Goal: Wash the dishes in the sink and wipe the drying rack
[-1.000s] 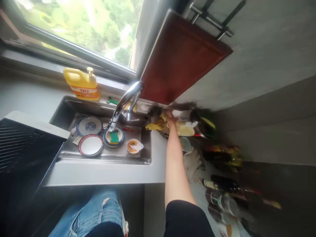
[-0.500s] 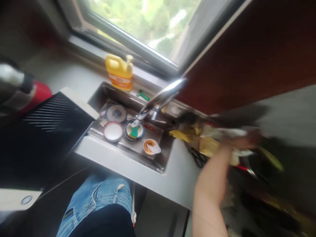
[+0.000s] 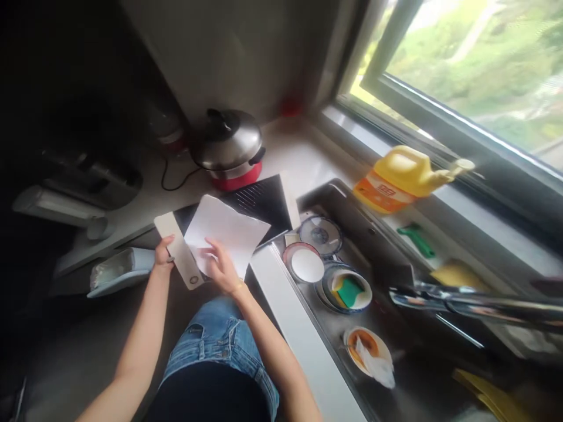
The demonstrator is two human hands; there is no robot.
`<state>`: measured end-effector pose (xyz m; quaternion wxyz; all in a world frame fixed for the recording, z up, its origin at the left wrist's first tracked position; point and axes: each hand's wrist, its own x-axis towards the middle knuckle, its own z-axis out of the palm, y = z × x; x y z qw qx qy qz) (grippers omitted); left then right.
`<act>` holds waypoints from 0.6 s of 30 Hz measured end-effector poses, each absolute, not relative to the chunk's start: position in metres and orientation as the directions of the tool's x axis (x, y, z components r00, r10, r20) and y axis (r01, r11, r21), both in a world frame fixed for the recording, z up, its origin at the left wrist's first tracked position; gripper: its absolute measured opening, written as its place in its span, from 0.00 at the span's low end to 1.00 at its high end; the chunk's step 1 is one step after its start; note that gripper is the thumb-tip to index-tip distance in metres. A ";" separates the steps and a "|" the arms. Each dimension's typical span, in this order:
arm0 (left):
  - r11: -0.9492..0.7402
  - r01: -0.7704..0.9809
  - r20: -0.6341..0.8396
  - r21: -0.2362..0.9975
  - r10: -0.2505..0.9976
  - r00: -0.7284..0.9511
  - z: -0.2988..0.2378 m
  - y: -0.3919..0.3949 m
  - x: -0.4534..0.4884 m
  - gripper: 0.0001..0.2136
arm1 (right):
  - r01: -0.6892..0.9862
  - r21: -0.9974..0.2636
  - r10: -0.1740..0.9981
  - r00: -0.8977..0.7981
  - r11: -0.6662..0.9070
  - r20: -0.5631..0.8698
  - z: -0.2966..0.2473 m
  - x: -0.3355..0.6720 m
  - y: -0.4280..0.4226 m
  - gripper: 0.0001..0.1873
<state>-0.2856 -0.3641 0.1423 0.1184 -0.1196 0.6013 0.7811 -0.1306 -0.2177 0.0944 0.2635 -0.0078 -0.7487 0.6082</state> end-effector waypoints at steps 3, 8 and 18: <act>-0.267 -0.354 -0.349 0.896 0.068 -0.935 0.136 -0.367 -0.285 0.13 | -0.269 -0.820 0.251 -0.864 0.505 0.437 0.086 -0.206 -0.238 0.26; -0.292 -0.343 -0.326 0.893 0.107 -0.939 0.127 -0.375 -0.286 0.17 | -0.076 -0.605 0.177 -0.920 0.792 0.349 0.081 -0.247 -0.242 0.29; -0.291 -0.406 -0.387 0.866 0.123 -0.914 0.112 -0.377 -0.303 0.17 | -0.173 -0.474 -0.022 -0.951 0.864 0.307 0.078 -0.271 -0.216 0.28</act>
